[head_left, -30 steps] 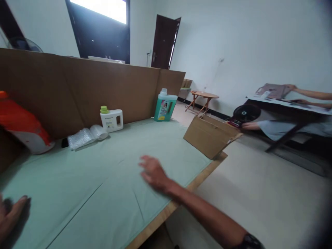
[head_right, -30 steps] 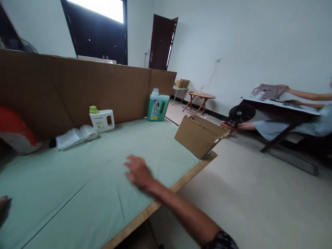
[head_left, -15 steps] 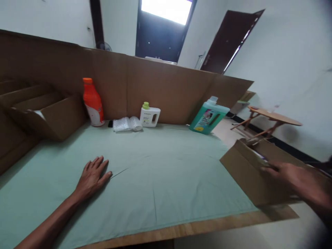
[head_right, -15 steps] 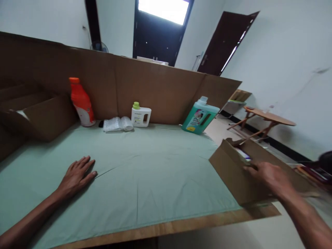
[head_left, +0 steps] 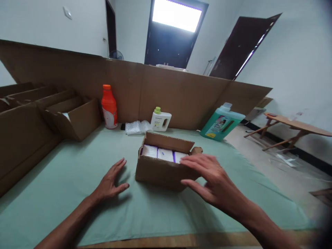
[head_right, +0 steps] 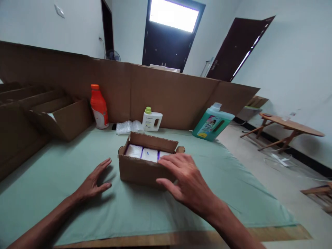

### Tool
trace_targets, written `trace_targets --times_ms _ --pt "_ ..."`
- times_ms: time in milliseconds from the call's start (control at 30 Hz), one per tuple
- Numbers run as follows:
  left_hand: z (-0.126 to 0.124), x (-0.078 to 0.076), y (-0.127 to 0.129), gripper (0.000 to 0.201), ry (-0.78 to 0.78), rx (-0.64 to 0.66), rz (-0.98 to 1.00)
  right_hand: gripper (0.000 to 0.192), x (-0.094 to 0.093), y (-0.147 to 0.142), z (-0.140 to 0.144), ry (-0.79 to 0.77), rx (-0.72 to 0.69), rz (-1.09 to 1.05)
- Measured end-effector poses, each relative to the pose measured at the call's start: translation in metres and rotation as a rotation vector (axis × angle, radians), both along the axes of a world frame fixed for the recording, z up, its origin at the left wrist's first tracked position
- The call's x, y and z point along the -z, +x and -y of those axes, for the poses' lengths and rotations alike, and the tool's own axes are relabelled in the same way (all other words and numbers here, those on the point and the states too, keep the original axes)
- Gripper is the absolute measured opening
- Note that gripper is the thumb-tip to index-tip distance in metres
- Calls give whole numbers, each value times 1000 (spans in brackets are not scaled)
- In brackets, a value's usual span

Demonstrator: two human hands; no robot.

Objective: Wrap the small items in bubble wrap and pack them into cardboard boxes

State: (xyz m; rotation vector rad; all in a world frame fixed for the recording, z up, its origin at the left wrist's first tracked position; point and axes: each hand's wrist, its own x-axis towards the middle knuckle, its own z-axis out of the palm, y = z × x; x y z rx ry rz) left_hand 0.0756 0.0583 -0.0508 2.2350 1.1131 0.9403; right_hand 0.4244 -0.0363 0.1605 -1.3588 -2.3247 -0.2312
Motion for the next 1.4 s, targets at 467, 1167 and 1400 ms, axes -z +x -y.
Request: trace_targets --times_ms 467,1167,1400 --pt "-2 -9 62 77 -211 9 179 47 158 28 -46 -586 427 -797" --pt "-245 -48 86 22 -24 -514 128 45 186 42 -73 -553 487 -864" --pt "-189 -85 19 32 -63 -601 458 48 190 45 -75 -527 463 -852"
